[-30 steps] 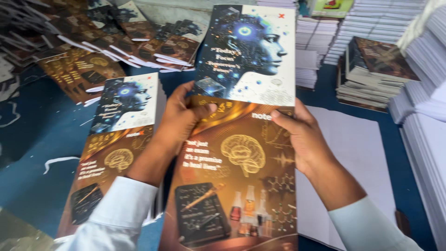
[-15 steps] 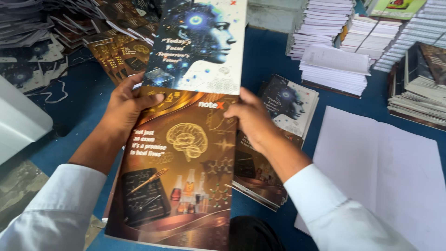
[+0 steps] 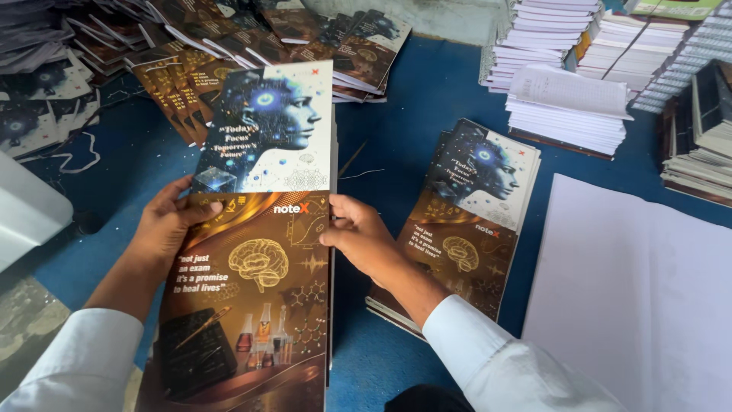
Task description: The person assembles notebooks by inserting loose lined paper into printed covers. They pick up a cover, place a stack of paper inside, and then place the completed notebook onto a growing stack on the left.
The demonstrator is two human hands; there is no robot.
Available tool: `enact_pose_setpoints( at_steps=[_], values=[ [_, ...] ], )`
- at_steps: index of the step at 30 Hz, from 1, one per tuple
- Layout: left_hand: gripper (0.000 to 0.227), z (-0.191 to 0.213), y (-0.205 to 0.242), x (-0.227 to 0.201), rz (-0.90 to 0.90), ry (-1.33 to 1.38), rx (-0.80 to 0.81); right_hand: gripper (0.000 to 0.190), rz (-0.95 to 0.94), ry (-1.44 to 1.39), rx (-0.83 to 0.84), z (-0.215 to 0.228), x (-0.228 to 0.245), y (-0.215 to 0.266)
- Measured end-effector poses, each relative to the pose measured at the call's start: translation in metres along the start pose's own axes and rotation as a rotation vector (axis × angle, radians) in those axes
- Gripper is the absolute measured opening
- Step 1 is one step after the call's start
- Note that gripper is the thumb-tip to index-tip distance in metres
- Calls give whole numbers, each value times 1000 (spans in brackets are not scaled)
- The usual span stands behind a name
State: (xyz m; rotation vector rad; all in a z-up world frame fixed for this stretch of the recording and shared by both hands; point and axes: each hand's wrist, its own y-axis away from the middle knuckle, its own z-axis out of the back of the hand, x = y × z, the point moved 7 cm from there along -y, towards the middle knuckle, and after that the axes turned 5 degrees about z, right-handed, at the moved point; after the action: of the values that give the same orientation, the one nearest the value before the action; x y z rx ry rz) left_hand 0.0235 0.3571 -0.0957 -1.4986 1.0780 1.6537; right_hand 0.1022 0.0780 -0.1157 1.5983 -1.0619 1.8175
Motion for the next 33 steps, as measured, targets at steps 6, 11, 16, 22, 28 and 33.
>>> enact_pose_setpoints(
  at_steps=[6,11,16,22,28,33],
  values=[
    [77,6,-38,41,62,-255,-33,79,-140,101,25,-3,-45,5],
    [66,4,-36,45,165,-374,-106,78,-166,21,2,3,-64,-4],
    [61,1,-39,35,133,-560,-159,77,-179,37,11,4,-69,-12],
    [47,3,-51,37,123,-789,-218,77,-152,61,31,4,-67,-15],
    [49,2,-69,41,120,-991,-218,79,-93,220,30,6,-68,-18],
    [56,-3,-68,44,101,-1112,-233,85,-45,358,11,2,-68,-11]
  ],
)
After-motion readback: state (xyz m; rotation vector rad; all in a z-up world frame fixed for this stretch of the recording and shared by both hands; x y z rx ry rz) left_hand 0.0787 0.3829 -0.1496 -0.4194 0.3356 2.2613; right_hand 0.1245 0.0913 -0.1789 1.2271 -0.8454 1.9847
